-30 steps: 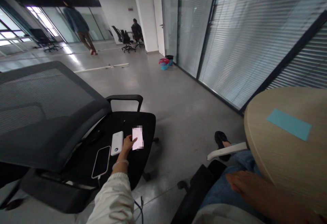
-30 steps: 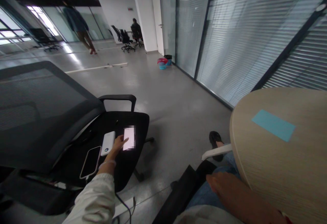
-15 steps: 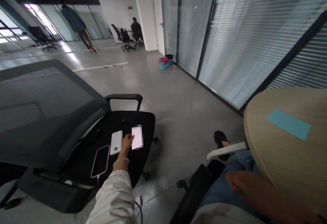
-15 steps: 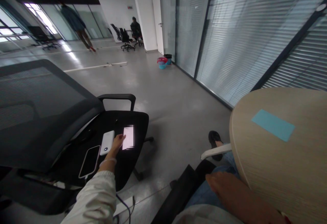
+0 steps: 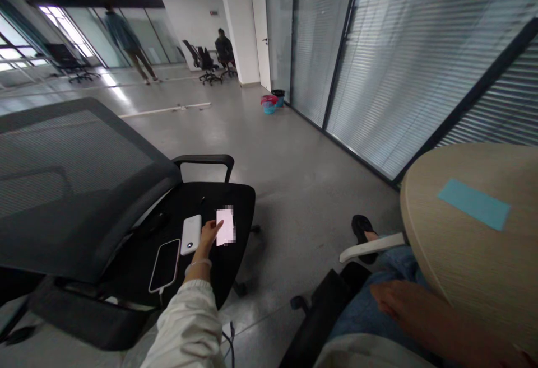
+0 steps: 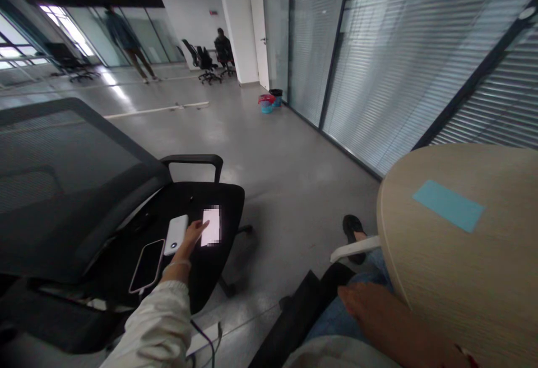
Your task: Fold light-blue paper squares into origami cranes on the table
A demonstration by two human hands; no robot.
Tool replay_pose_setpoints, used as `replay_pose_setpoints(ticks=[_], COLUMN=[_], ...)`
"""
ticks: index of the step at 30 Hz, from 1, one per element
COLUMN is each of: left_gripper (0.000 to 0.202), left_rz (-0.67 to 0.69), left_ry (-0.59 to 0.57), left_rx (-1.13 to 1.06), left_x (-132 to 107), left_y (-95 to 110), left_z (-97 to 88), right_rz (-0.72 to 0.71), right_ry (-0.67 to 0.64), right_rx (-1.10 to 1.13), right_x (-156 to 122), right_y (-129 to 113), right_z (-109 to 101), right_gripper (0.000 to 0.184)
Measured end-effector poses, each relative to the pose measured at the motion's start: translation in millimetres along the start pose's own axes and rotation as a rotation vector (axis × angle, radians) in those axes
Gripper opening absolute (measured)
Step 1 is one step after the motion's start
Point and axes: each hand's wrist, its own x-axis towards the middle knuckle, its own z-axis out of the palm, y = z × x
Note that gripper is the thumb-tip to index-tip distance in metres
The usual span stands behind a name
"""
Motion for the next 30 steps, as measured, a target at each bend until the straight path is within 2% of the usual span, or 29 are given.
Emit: replay_pose_setpoints(ticks=[4, 9, 13, 25, 27, 30], left_gripper=[0.03, 0.035, 0.037, 0.049, 0.049, 0.05], left_rz=[0.0, 0.001, -0.027, -0.043, -0.031, -0.02], left_ry=[-0.078, -0.135, -0.131, -0.174, -0.167, -0.154], left_rx=[-0.191, -0.317, -0.343, -0.36, -0.35, -0.341], left_x=[-6.4, -9.1, -6.3, -11.6, -11.8, -10.6], left_y=[-1.6, -3.7, -8.4, -6.7, -6.4, -8.4], left_z=[-7.8, -10.0, -9.5, -10.6, -10.2, -9.2], right_rz=[0.013, 0.017, 0.024, 0.111, 0.069, 0.039], right_ry=[-0.016, -0.029, -0.006, -0.113, -0.044, -0.017], right_rx=[-0.024, 0.018, 0.029, 0.059, 0.06, 0.057], right_x=[-1.0, -3.6, -3.5, 1.9, 1.6, 0.5], right_y=[0.3, -2.9, -7.3, -19.0, -17.2, -13.8], right_z=[1.1, -3.2, -7.1, -21.2, -19.1, -15.1], right_gripper=[0.032, 0.032, 0.033, 0.03, 0.03, 0.031])
